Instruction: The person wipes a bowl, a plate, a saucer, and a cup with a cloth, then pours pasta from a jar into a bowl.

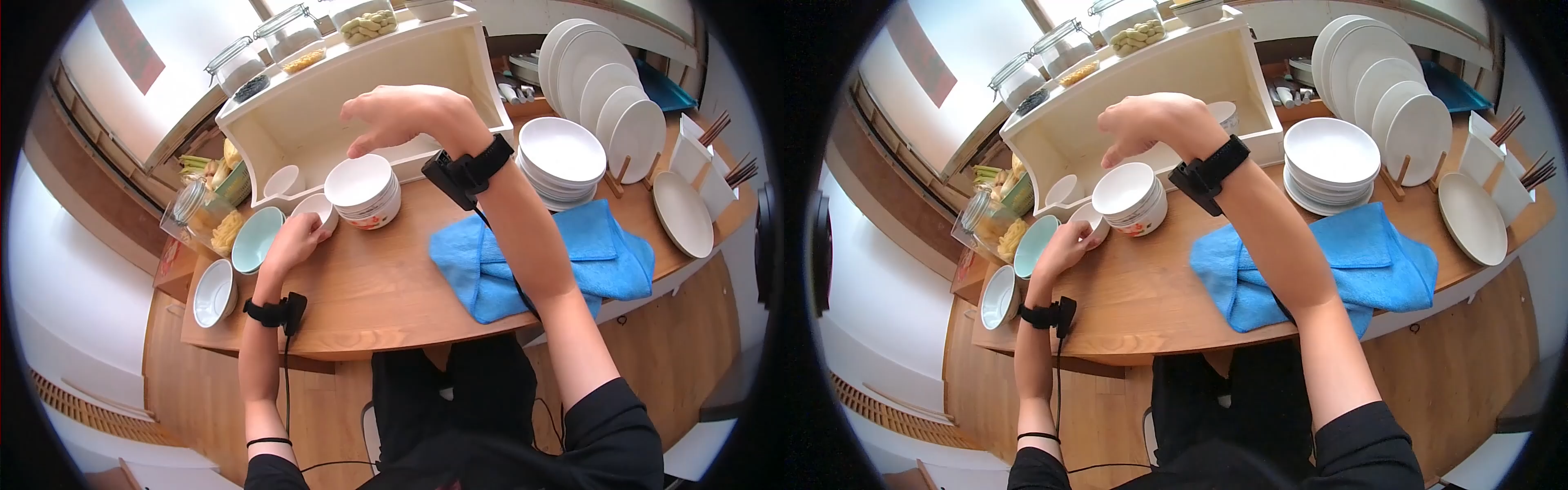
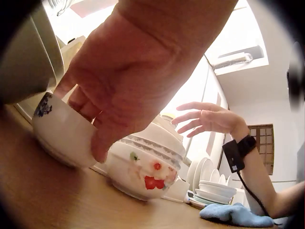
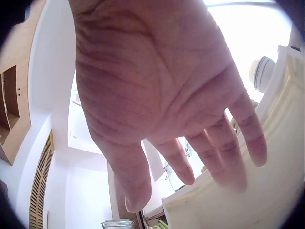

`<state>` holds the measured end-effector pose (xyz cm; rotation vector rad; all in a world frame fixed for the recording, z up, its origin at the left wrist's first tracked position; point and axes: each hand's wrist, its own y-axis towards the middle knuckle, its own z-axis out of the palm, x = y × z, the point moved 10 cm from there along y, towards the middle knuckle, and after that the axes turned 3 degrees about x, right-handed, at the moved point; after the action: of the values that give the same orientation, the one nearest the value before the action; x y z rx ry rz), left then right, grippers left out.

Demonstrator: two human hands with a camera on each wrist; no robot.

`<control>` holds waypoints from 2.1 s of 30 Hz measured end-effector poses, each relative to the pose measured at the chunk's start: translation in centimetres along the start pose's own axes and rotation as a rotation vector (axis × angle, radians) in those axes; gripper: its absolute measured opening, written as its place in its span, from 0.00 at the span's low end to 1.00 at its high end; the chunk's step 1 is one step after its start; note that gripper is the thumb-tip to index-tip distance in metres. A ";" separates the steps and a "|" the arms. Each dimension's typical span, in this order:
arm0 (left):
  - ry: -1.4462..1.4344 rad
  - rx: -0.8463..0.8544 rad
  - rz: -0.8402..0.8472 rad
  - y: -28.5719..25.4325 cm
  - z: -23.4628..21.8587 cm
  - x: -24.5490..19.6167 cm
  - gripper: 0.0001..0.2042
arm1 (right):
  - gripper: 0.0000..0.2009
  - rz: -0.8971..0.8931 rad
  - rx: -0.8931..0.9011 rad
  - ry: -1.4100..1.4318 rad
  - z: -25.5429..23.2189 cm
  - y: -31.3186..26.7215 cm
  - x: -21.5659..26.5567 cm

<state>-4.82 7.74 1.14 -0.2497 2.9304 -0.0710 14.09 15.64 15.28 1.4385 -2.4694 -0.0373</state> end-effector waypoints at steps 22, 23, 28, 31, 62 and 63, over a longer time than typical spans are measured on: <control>0.065 -0.745 0.553 -5.1 -17.0 -14.2 0.08 | 0.26 -0.404 -0.387 0.189 -3.2 0.7 2.6; 0.032 -0.751 0.546 -4.2 -16.9 -14.3 0.08 | 0.21 -0.385 -0.420 0.208 -3.6 0.7 1.6; -0.064 -0.618 0.512 -0.4 -14.4 -15.5 0.09 | 0.20 -0.213 -0.292 0.080 -3.3 0.4 -2.1; -0.079 -0.591 0.598 1.2 -13.3 -14.4 0.19 | 0.24 -0.157 -0.324 0.136 -2.7 1.7 -6.8; -0.042 -0.057 0.468 3.1 -8.8 -9.0 0.46 | 0.25 0.493 0.015 -0.013 3.9 2.7 -20.4; -0.052 -0.056 0.469 3.2 -8.7 -9.1 0.46 | 0.25 0.505 0.047 -0.017 4.2 2.7 -20.7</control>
<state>1.66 12.70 11.23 0.4214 2.8574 0.0854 20.29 34.26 6.95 0.7932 -2.7854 0.1134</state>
